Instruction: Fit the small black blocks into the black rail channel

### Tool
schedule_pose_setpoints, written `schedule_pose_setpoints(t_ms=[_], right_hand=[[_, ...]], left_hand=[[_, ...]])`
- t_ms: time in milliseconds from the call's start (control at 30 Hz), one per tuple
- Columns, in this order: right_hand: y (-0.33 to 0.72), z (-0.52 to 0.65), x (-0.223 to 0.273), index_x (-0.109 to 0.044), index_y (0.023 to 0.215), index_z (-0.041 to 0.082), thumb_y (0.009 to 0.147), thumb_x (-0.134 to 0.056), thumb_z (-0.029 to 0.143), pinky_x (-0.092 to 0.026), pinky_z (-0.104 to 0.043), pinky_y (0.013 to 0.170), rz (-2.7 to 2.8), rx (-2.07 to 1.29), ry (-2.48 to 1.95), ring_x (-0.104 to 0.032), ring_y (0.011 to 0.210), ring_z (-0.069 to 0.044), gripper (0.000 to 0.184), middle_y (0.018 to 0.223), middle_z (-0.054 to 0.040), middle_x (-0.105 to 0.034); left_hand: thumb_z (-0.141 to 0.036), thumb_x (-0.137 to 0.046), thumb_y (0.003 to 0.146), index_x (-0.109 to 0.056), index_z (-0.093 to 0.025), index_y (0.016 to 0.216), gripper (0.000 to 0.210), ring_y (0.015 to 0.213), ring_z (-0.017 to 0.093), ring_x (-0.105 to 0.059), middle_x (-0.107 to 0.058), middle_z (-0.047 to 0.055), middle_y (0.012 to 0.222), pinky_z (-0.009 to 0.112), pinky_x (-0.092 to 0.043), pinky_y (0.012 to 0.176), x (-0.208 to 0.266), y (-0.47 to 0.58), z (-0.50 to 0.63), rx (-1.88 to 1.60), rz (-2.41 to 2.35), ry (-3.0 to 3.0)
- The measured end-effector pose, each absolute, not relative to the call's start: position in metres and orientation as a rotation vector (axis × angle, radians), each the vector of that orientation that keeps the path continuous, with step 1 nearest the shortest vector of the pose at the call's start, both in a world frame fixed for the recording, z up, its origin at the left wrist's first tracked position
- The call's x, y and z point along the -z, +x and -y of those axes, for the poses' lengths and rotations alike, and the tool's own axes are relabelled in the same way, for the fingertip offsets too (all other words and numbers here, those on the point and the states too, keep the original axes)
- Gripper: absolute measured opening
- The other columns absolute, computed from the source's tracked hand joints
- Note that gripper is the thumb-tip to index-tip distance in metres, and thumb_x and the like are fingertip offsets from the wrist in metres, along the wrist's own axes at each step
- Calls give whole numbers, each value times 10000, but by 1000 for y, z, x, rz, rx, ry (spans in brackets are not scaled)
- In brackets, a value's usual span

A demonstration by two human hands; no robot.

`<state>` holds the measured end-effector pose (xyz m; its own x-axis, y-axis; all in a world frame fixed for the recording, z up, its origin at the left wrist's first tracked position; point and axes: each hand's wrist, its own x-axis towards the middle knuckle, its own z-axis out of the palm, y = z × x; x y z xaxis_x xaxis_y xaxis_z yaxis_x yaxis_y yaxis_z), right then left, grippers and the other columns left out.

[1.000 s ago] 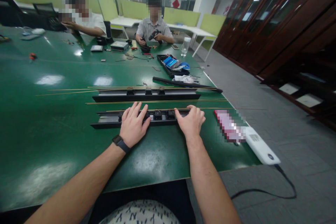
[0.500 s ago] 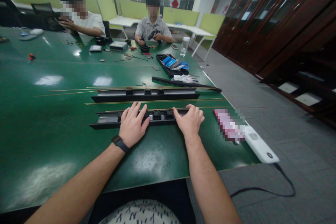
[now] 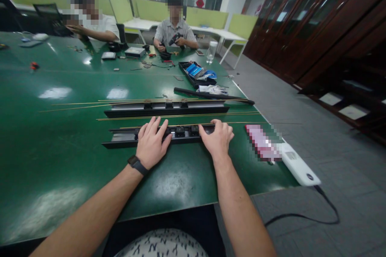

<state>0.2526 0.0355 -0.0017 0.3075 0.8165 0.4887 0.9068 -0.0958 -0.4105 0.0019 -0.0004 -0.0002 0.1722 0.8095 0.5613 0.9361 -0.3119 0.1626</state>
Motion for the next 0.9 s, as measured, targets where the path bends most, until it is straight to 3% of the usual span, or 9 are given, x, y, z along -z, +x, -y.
schedule_pose_setpoints(t_ms=[467,900], right_hand=[[257,-35,-3,-686,1082,210,858,-645,617,-365,-503,984,1434,208,-2004,-492,1090,-350,466,1112,-154,-659],[255,-32,-3,-714,1163,225,906,-569,510,-352,-463,977,1503,160,-1922,-533,1076,-316,411,1085,-109,-704]], left_hand=[[-411,-481,1052,-558,-188,1540,542,1577,333,-386,-511,189,1624,544,-337,1259,-1,2,0,869,1709,-2239],[-415,-476,1061,-573,-186,1524,526,1567,338,-400,-528,191,1609,537,-341,1251,-1,2,1,842,1709,-2225]])
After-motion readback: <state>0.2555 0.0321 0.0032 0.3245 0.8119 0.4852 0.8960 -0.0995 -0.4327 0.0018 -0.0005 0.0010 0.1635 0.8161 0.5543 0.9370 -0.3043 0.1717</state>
